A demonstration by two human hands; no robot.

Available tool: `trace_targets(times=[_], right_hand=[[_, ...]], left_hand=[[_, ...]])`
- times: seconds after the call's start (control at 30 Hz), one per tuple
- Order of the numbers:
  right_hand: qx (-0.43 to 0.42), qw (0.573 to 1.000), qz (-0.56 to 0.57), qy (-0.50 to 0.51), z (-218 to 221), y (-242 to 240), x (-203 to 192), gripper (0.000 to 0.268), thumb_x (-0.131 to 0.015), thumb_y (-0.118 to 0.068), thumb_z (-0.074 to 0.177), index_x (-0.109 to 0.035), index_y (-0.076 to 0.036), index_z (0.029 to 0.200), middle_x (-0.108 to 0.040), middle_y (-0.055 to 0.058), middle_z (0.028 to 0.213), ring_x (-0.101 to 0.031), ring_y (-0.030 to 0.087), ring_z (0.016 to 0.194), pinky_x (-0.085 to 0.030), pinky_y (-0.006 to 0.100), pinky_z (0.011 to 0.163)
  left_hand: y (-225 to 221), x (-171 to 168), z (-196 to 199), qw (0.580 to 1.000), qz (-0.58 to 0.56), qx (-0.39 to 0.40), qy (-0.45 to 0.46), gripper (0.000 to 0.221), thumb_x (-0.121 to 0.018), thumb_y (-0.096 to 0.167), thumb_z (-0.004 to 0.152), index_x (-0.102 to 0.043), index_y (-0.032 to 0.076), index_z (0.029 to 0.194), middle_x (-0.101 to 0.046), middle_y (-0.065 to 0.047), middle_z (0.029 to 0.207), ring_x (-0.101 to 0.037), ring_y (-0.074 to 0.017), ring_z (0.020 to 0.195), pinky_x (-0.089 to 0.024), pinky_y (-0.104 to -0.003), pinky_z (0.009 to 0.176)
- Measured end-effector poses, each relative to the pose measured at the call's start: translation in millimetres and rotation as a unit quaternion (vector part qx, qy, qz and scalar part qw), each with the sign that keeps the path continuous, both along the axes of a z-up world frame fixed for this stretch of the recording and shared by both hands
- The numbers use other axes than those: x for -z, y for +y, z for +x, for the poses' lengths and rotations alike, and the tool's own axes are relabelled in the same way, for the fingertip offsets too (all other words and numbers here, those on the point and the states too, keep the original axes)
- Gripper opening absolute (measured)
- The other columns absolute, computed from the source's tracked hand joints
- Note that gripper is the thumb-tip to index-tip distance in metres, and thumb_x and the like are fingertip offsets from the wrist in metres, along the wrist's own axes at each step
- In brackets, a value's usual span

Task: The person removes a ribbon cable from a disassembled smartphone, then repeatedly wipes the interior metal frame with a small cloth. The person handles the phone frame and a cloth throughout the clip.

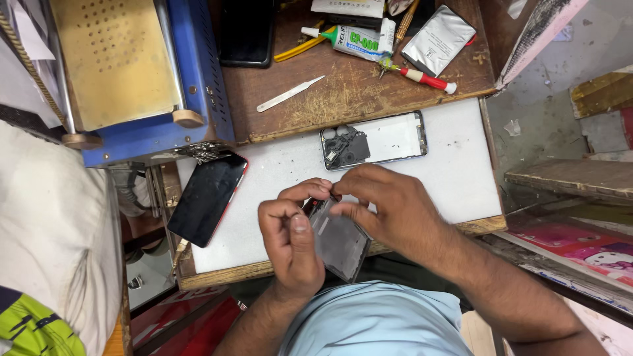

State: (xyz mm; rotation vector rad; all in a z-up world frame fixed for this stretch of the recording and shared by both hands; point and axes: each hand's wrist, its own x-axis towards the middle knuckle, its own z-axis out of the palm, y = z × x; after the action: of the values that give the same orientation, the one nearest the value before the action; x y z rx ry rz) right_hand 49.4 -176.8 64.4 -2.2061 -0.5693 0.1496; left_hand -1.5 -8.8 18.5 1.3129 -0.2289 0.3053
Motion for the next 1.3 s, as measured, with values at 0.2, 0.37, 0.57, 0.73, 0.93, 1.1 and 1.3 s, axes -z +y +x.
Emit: trace_targets(times=[0.2, 0.37, 0.57, 0.73, 0.93, 1.1, 1.3], right_hand=[[-0.038, 0.99, -0.071, -0.117, 6.3, 6.8, -9.2, 0.021, -0.076, -0.015, 0.086, -0.071, -0.008, 0.105, -0.069, 0.005, 0.099, -0.071, 0.023, 0.082, -0.057, 0.035, 0.066], [-0.045, 0.968, -0.138, -0.207, 3.9, 16.5, -4.8, 0.018, -0.076, -0.016, 0.088, -0.064, -0.005, 0.097, -0.06, 0.008, 0.092, -0.064, 0.023, 0.075, -0.054, 0.036, 0.061], [-0.037, 0.964, -0.121, -0.233, 2.1, 17.4, 7.6, 0.018, -0.075, -0.015, 0.09, -0.061, -0.005, 0.097, -0.057, 0.01, 0.093, -0.061, 0.024, 0.077, -0.054, 0.036, 0.064], [0.014, 0.977, -0.067, -0.202, -5.7, 1.5, 11.8, 0.01, -0.069, -0.009, 0.092, -0.06, -0.007, 0.097, -0.06, 0.01, 0.097, -0.064, 0.027, 0.083, -0.054, 0.039, 0.069], [0.105, 0.993, -0.007, -0.054, -15.1, -39.6, 15.3, 0.008, -0.057, -0.007, 0.103, -0.056, -0.002, 0.097, -0.064, 0.011, 0.094, -0.067, 0.023, 0.08, -0.057, 0.035, 0.067], [0.074, 0.982, 0.041, 0.171, -28.8, -37.7, 33.2, 0.027, -0.058, -0.012, 0.095, -0.061, 0.0, 0.119, -0.075, 0.007, 0.101, -0.074, 0.014, 0.083, -0.061, 0.029, 0.06], [0.084, 0.939, 0.082, 0.322, -35.4, -25.7, 43.7, 0.029, -0.067, -0.02, 0.098, -0.073, -0.009, 0.124, -0.078, 0.009, 0.083, -0.07, 0.018, 0.074, -0.058, 0.03, 0.063]], left_hand=[[1.0, -5.1, -2.3, 0.998, 0.061, -0.004, -0.002, 0.013, -0.036, 0.016, 0.117, -0.036, 0.004, 0.113, -0.056, -0.026, 0.134, -0.057, -0.0274, 0.13, -0.047, -0.044, 0.119], [1.0, -7.4, -2.4, 0.995, 0.095, -0.013, 0.005, 0.013, -0.037, 0.015, 0.116, -0.036, 0.002, 0.113, -0.057, -0.027, 0.135, -0.058, -0.0268, 0.128, -0.048, -0.041, 0.114], [1.2, -1.8, -1.3, 0.997, 0.068, -0.022, 0.004, 0.013, -0.037, 0.015, 0.116, -0.036, 0.002, 0.113, -0.057, -0.026, 0.133, -0.059, -0.0244, 0.126, -0.05, -0.041, 0.115], [2.2, 6.7, 2.9, 0.998, 0.039, -0.04, -0.003, 0.013, -0.036, 0.016, 0.117, -0.035, 0.004, 0.115, -0.059, -0.025, 0.129, -0.06, -0.0238, 0.121, -0.055, -0.043, 0.111], [13.7, 10.8, 10.0, 0.995, -0.071, -0.069, 0.027, 0.013, -0.038, 0.02, 0.116, -0.034, 0.008, 0.115, -0.059, -0.023, 0.122, -0.062, -0.0297, 0.12, -0.061, -0.053, 0.106], [16.4, 15.1, 12.3, 0.979, -0.171, -0.099, 0.046, 0.016, -0.038, 0.024, 0.115, -0.035, 0.008, 0.116, -0.058, -0.024, 0.119, -0.061, -0.0323, 0.12, -0.061, -0.058, 0.102], [14.1, 25.0, 8.7, 0.974, -0.198, -0.099, 0.047, 0.017, -0.038, 0.026, 0.115, -0.035, 0.009, 0.115, -0.058, -0.022, 0.119, -0.06, -0.0325, 0.123, -0.06, -0.059, 0.105]])
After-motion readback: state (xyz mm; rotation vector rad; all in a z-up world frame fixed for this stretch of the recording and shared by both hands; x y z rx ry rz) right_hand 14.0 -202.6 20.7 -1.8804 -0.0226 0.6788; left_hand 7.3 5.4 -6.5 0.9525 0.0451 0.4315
